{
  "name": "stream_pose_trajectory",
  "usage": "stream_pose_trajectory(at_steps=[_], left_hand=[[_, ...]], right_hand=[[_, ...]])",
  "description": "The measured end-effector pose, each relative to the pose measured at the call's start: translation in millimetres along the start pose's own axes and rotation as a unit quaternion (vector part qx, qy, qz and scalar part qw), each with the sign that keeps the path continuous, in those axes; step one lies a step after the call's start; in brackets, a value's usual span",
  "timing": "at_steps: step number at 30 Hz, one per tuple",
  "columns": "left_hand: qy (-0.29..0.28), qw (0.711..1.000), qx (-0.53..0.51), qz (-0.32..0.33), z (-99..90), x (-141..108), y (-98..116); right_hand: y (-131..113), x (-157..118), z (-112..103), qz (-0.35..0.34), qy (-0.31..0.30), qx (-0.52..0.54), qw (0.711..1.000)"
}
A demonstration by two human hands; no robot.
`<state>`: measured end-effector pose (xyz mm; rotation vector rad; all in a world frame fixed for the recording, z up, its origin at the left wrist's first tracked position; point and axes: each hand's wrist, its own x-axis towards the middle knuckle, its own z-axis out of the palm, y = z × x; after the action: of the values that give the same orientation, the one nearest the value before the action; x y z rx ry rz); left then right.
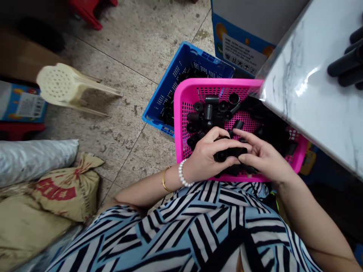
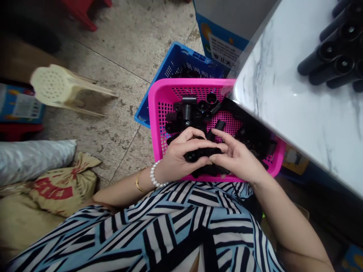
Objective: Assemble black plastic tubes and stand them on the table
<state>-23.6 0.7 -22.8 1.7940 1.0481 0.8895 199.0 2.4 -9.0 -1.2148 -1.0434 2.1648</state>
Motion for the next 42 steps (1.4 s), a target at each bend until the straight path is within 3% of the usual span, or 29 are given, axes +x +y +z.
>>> stream_pose_trajectory(at_steps=[5, 7, 9, 13, 19, 23, 27, 29, 31, 34, 37, 40, 42], left_hand=[[-0.14, 0.99, -0.01, 0.025, -3.2, 1, -8], [-0.163, 0.986, -0.031, 0.034, -5.8, 1, -9], [-0.126, 0.991, -0.043, 0.032, -7.6, 1, -8], [-0.01, 1.0, 0.001, 0.007, -7.8, 1, -4], [-0.02, 0.999, -0.038, 0.0, -1.9, -1, 8], [-0.004, 0.999, -0.044, -0.014, -1.5, -2, 13], [-0.002, 0.999, -0.038, -0.032, -1.1, -4, 11], [-0.009, 0.999, -0.045, -0.029, 0.4, -5, 9], [-0.021, 0.998, -0.055, -0.034, 1.7, -6, 8], [-0.056, 0.993, -0.068, -0.08, 0.2, -7, 8], [-0.103, 0.986, -0.078, -0.102, -8.1, -2, 14], [-0.122, 0.988, -0.074, -0.051, -22.2, 17, 30], [-0.105, 0.993, -0.053, -0.002, -29.5, 42, 42]], right_hand=[[25, -4, 3, 0.036, -0.017, 0.089, 0.995], [26, -8, -1, 0.04, -0.035, 0.092, 0.994], [24, -12, -9, 0.028, -0.011, 0.079, 0.996], [18, -23, -19, -0.033, 0.13, 0.021, 0.991], [12, -28, 19, -0.202, 0.256, -0.019, 0.945], [15, -26, 38, -0.238, 0.27, -0.091, 0.928], [23, -28, 33, -0.267, 0.284, -0.167, 0.905], [25, -27, 29, -0.298, 0.253, -0.248, 0.887], [25, -24, 25, -0.322, 0.183, -0.335, 0.867], [23, -22, 25, -0.312, 0.109, -0.416, 0.847], [18, -25, 31, -0.334, 0.154, -0.42, 0.83], [3, -37, 27, -0.393, 0.214, -0.386, 0.807], [-14, -50, 9, -0.388, 0.298, -0.389, 0.781]])
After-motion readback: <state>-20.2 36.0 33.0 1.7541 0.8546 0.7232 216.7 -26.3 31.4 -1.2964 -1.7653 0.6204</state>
